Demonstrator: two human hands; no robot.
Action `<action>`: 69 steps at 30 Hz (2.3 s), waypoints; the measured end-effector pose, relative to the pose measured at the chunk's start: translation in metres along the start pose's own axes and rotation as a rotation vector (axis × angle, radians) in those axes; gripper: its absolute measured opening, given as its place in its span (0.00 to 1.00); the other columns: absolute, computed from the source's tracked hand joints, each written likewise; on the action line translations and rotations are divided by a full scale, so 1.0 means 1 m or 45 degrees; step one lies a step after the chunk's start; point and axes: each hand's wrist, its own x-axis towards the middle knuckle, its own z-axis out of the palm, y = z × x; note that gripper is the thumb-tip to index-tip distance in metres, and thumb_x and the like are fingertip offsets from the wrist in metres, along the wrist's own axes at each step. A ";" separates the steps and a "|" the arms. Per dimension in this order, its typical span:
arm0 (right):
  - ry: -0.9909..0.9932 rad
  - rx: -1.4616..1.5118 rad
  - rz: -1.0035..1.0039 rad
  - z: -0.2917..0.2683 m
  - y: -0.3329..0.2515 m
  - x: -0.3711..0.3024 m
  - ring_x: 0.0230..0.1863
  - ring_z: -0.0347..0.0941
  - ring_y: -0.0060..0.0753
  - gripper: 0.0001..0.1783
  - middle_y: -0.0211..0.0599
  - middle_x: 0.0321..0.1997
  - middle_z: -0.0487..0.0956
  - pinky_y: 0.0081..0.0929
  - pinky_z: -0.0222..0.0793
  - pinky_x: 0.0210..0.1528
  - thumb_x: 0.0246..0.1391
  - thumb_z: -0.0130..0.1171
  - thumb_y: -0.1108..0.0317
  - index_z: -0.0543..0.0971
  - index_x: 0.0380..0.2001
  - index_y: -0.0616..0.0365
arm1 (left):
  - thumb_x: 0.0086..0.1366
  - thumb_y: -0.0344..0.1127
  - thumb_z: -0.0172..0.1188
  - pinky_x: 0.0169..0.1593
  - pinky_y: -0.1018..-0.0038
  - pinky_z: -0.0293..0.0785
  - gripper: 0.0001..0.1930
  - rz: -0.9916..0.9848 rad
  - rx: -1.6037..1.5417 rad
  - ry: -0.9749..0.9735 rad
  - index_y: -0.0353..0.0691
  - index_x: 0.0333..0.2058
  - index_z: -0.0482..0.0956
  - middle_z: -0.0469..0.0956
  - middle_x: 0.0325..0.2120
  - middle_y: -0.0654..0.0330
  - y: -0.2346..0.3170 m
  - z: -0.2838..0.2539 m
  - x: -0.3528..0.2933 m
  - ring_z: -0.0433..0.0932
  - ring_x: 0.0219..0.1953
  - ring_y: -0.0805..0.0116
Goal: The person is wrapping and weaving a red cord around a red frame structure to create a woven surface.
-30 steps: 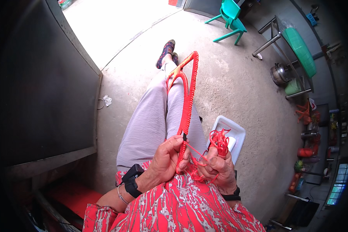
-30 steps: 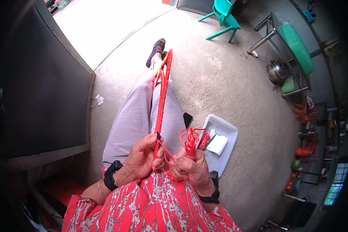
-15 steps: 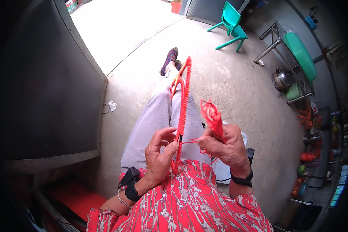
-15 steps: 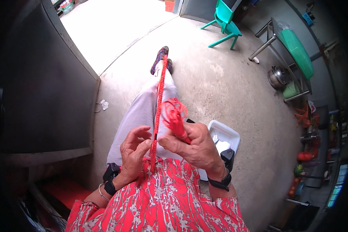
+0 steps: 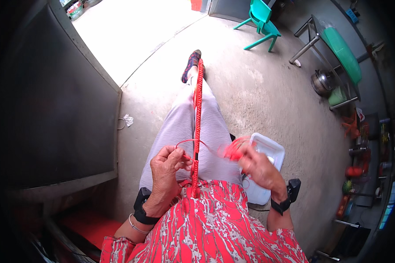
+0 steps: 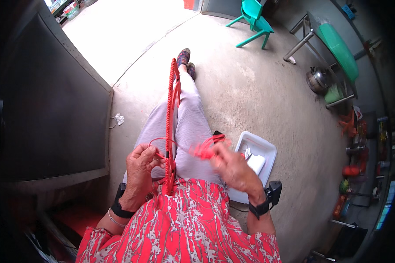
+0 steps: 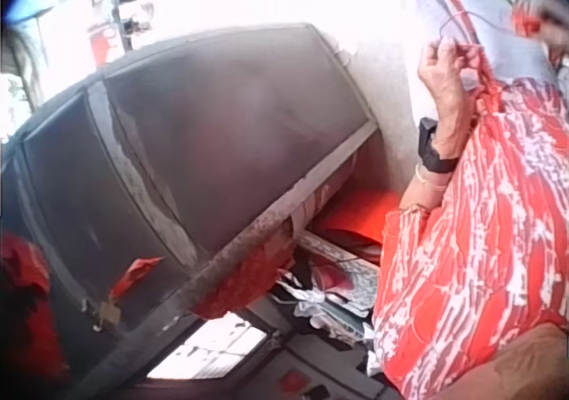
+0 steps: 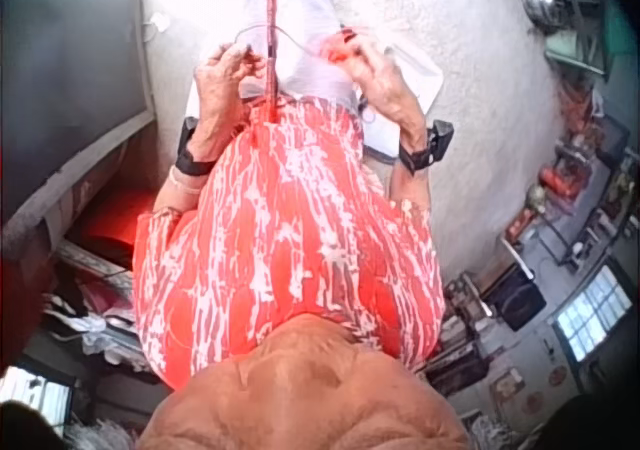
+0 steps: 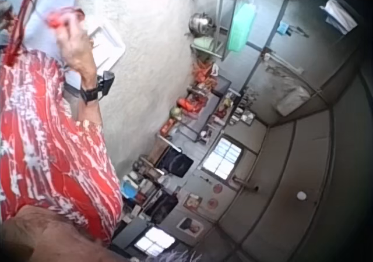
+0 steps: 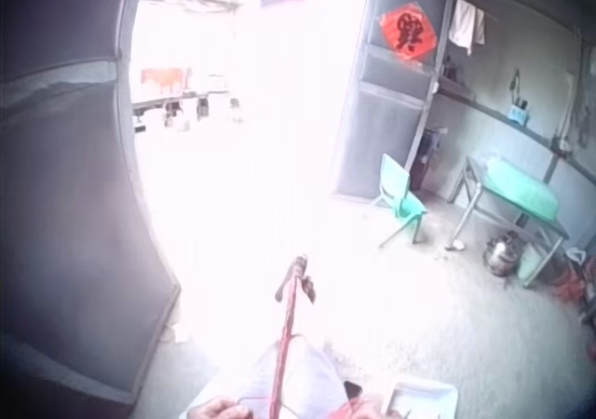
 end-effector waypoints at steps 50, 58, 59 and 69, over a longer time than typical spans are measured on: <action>0.180 0.000 -0.616 0.100 -0.004 0.019 0.34 0.72 0.39 0.15 0.38 0.31 0.75 0.31 0.69 0.36 0.41 0.63 0.79 0.73 0.34 0.60 | 0.61 0.30 0.56 0.40 0.80 0.70 0.06 -0.176 0.550 -0.274 0.33 0.32 0.76 0.79 0.32 0.62 0.027 -0.004 -0.015 0.74 0.34 0.79; 0.096 0.048 -0.695 0.059 -0.042 0.021 0.35 0.71 0.37 0.10 0.37 0.31 0.74 0.36 0.62 0.39 0.49 0.61 0.72 0.76 0.37 0.59 | 0.61 0.28 0.55 0.33 0.81 0.65 0.04 0.437 0.772 -0.258 0.33 0.29 0.75 0.74 0.25 0.64 0.043 0.001 -0.015 0.69 0.28 0.80; 0.102 0.044 -0.702 0.061 -0.047 0.025 0.35 0.71 0.37 0.10 0.37 0.31 0.74 0.36 0.62 0.39 0.49 0.61 0.72 0.76 0.37 0.59 | 0.61 0.27 0.54 0.33 0.80 0.66 0.04 0.561 0.873 -0.256 0.33 0.28 0.74 0.73 0.25 0.63 0.045 0.004 -0.016 0.69 0.27 0.78; 0.006 0.078 -0.714 0.050 -0.042 0.024 0.33 0.72 0.29 0.11 0.33 0.30 0.75 0.27 0.64 0.38 0.50 0.59 0.72 0.77 0.38 0.60 | 0.59 0.30 0.57 0.39 0.75 0.67 0.05 0.875 0.897 -0.201 0.34 0.28 0.73 0.73 0.30 0.60 0.043 0.022 -0.015 0.70 0.35 0.73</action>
